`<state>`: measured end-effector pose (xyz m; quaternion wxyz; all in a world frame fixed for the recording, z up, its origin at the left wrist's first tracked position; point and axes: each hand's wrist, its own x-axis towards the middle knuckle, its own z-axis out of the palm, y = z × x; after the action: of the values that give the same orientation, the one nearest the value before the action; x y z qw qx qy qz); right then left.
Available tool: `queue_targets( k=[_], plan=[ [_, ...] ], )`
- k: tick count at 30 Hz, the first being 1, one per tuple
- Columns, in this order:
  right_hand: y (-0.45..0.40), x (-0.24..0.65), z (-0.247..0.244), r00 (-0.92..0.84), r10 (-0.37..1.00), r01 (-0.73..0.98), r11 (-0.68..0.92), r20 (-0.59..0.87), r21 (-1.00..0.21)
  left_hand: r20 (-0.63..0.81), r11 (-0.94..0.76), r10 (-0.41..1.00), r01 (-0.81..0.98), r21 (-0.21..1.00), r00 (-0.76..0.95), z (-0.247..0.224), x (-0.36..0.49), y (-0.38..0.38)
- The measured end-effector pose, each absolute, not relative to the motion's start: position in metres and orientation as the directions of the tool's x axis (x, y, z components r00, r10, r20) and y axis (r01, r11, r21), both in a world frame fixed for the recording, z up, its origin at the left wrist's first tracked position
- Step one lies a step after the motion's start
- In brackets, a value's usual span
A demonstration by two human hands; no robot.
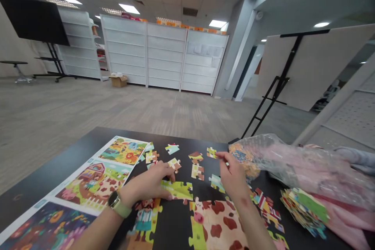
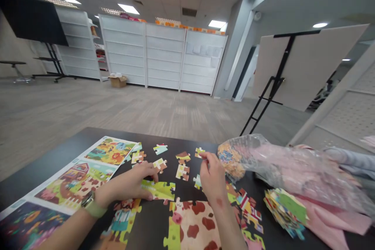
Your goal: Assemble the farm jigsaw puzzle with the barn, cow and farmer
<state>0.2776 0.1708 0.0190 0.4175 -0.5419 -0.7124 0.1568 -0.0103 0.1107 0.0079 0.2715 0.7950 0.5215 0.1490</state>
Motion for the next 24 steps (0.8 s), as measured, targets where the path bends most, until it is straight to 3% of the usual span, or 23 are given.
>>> queue_targets(
  k=[8, 15, 19, 24],
  plan=[
    [0.178, 0.294, 0.019, 0.026, 0.912, 0.593, 0.315, 0.409, -0.741, -0.050, -0.303, 0.912, 0.752, 0.586, 0.407, 0.009, -0.005, 0.108],
    [0.187, 0.324, 0.019, 0.254, 0.871, 0.497, 0.256, 0.421, -0.829, -0.061, -0.291, 0.917, 0.768, 0.570, 0.393, 0.010, -0.008, 0.111],
    [0.182, 0.348, 0.019, 0.144, 0.917, 0.542, 0.240, 0.371, -0.805, -0.075, -0.280, 0.920, 0.779, 0.561, 0.384, 0.008, -0.010, 0.113],
    [0.158, 0.349, 0.008, -0.132, 0.958, 0.694, 0.272, 0.252, -0.667, -0.066, -0.286, 0.921, 0.779, 0.557, 0.385, 0.001, -0.012, 0.116]
  ],
)
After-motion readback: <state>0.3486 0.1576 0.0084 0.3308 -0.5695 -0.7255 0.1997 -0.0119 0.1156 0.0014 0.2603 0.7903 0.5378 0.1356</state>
